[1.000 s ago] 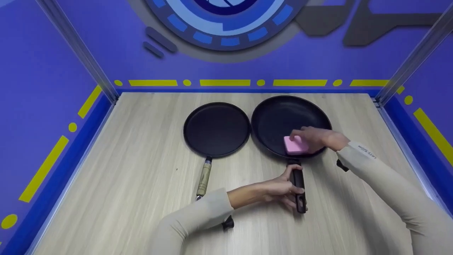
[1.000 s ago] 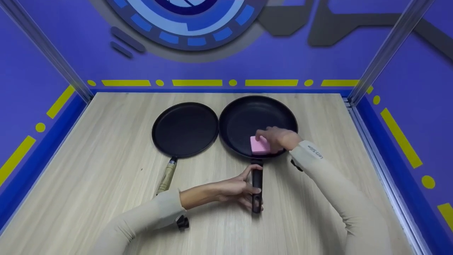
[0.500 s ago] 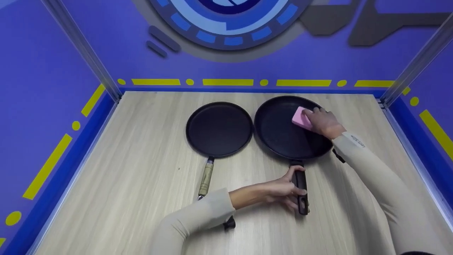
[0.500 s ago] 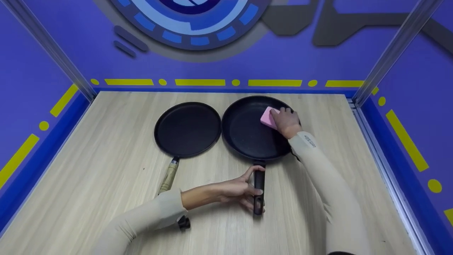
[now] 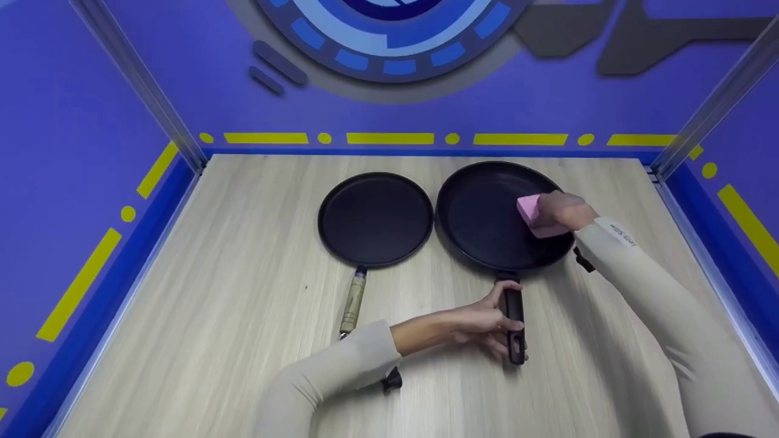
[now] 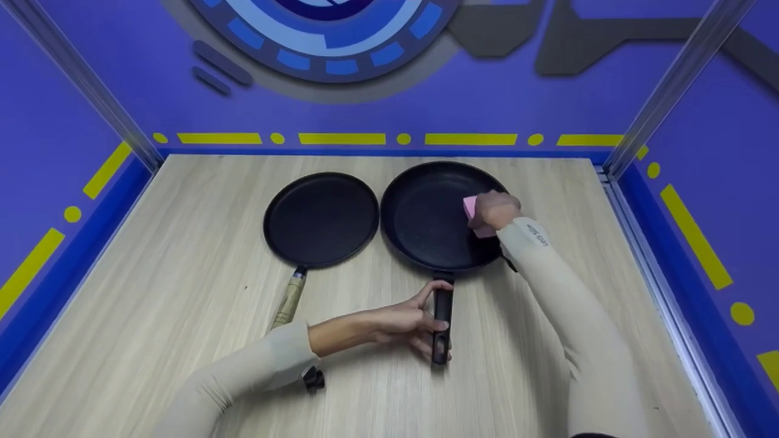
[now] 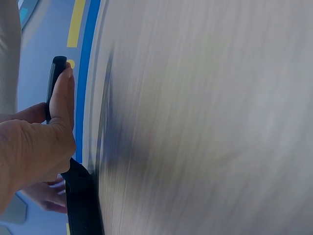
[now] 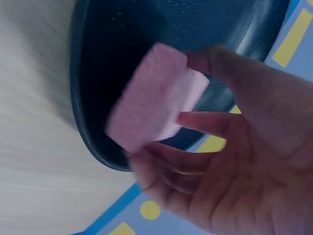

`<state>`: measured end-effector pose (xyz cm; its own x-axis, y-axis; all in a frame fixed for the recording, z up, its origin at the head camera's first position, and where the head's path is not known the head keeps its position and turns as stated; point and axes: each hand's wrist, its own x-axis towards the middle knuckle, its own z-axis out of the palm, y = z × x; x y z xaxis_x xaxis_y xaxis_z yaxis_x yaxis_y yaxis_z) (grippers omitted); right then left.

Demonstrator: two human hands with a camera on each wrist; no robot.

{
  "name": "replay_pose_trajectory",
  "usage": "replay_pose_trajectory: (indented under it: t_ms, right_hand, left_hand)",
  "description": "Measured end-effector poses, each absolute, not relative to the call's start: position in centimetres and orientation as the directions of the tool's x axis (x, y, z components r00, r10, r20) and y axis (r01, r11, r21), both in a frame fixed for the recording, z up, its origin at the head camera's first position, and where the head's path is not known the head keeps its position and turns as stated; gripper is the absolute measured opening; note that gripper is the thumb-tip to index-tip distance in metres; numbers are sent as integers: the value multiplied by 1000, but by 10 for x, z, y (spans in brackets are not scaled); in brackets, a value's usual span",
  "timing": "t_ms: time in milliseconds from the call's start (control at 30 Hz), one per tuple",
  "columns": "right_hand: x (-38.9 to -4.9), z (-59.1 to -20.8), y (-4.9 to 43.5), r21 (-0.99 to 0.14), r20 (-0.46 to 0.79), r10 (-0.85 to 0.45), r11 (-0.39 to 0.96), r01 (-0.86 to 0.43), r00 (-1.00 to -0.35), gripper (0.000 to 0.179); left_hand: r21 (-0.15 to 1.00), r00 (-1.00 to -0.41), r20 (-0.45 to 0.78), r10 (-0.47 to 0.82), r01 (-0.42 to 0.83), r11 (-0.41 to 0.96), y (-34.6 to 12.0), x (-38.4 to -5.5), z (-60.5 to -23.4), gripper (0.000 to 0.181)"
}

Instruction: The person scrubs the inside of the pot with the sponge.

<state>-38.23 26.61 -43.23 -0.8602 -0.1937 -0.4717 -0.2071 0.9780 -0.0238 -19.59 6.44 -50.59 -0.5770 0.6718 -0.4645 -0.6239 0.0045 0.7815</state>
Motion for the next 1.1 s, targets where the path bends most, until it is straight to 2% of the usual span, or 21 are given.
replay_pose_trajectory:
  t_ms: [133,267,433,500,700,800,967,1100]
  right_hand:
    - [-371,-427,259,-39,-584,-163,984,-173,-795,62]
    - [-357,-430,248,-82,-635,-185,981,-173,-750,93]
    - [-342,-444,221,-90,-561,-268,960,-264,-783,104]
    - [-338,-450,209,-98,-497,-346,934,-345,-796,97]
    - [-339,-465,185,-109,-294,-566,820,-562,-770,55]
    - [-346,-469,184,-90,-247,-604,793,-603,-758,53]
    - [-368,-470,193,-77,-212,-588,806,-587,-780,52]
    - [-389,-465,209,-70,-220,-498,866,-495,-839,50]
  left_hand:
    - [782,-583,-472,661,-624,8,63,-197,-506,65]
    - [789,-592,-468,656,-615,8,63,-197,-507,65]
    - [792,-597,-462,656,-610,3,63,-196,-507,65]
    - [794,-600,-461,654,-608,2,63,-196,-506,66]
    - [797,-592,-461,661,-604,14,65,-194,-508,64]
    - [795,-582,-464,668,-606,25,66,-193,-508,62]
    - [787,-578,-458,675,-616,6,67,-193,-509,64]
    - [783,-589,-460,664,-622,-9,67,-196,-508,65]
